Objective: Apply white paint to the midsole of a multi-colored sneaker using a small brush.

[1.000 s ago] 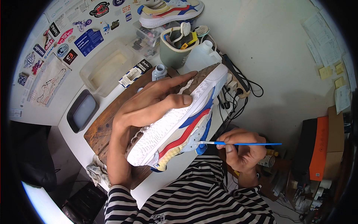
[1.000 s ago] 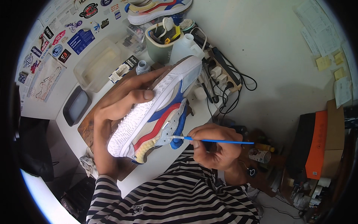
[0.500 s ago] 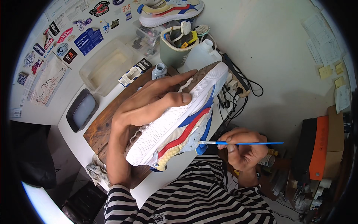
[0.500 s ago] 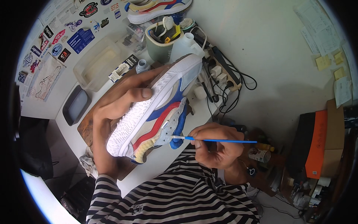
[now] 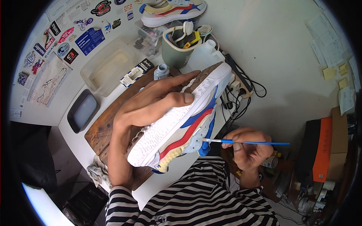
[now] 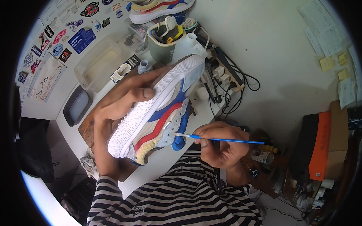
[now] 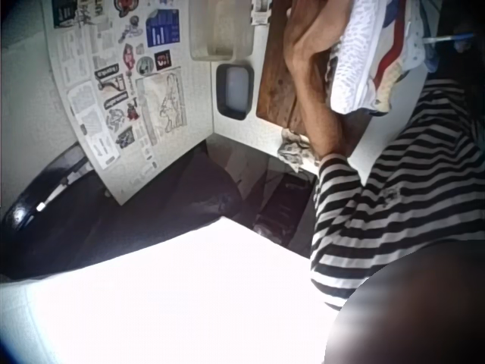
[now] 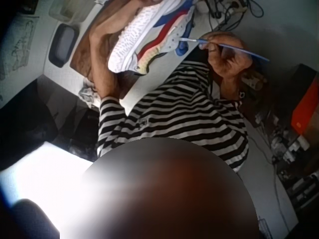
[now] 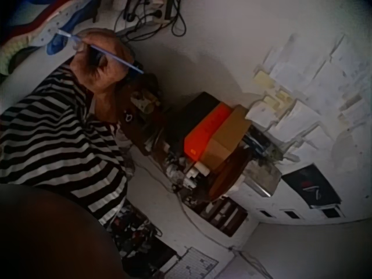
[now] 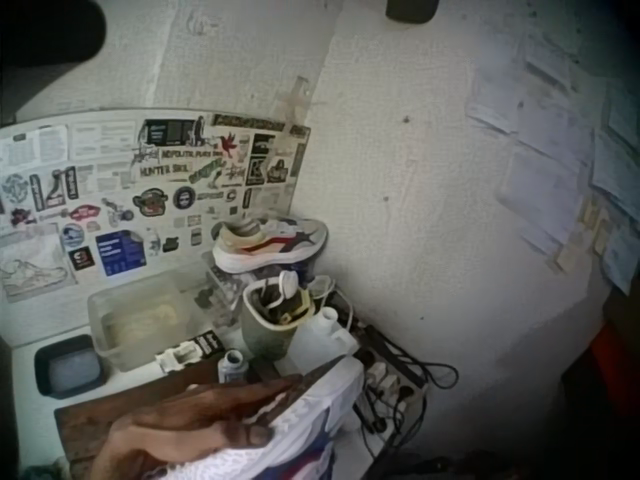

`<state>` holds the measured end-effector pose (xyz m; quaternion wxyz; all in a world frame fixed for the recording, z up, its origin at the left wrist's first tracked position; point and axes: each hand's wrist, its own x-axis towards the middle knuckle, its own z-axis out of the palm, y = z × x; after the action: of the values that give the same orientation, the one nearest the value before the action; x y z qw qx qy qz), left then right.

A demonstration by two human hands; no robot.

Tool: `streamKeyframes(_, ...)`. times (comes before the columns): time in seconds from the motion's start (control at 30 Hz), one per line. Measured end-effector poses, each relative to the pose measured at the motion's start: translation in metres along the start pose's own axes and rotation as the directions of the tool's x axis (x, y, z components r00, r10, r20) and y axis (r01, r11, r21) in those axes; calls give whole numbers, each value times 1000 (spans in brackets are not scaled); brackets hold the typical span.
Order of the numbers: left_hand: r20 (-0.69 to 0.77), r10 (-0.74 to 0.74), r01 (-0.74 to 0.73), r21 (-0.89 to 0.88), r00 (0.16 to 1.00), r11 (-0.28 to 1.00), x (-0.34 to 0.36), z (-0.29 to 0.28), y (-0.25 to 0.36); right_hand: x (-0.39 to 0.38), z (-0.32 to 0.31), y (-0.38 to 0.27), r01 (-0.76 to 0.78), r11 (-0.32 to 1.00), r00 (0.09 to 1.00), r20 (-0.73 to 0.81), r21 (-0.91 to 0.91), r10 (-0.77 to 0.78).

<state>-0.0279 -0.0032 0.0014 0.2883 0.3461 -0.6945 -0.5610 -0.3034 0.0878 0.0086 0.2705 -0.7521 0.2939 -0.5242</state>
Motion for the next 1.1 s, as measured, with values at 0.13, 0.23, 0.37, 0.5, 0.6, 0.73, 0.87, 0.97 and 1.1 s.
streamKeyframes(0.13,14,-4,4,6,1000,1000,-1,-1,3,4,2,-5,35,998,996,82,55,-39)
streamKeyframes(0.23,15,-11,11,0,1000,1000,-1,-2,2,5,2,-3,29,999,992,124,-13,-27)
streamKeyframes(0.37,14,-22,22,23,1000,999,0,-2,2,8,3,-8,55,998,995,89,-39,-51)
streamKeyframes(0.5,19,2,-2,-2,1000,1000,1,0,0,7,5,-5,90,991,991,108,-103,-78)
streamKeyframes(0.6,1,3,-3,56,1000,998,0,-1,-2,8,5,-8,84,989,994,78,-119,-75)
streamKeyframes(0.73,16,-14,14,13,1000,1000,-1,-1,1,10,9,-10,141,981,981,152,-135,-120)
streamKeyframes(0.87,-2,6,-6,25,1000,1000,1,-1,0,10,6,-12,98,982,993,74,-159,-87)
streamKeyframes(0.97,-19,14,-13,22,1000,1000,-1,0,-3,13,13,-13,161,976,979,149,-149,-139)
streamKeyframes(1.1,3,-9,9,29,1000,1000,-1,-1,2,8,8,-12,110,984,990,99,-142,-97)
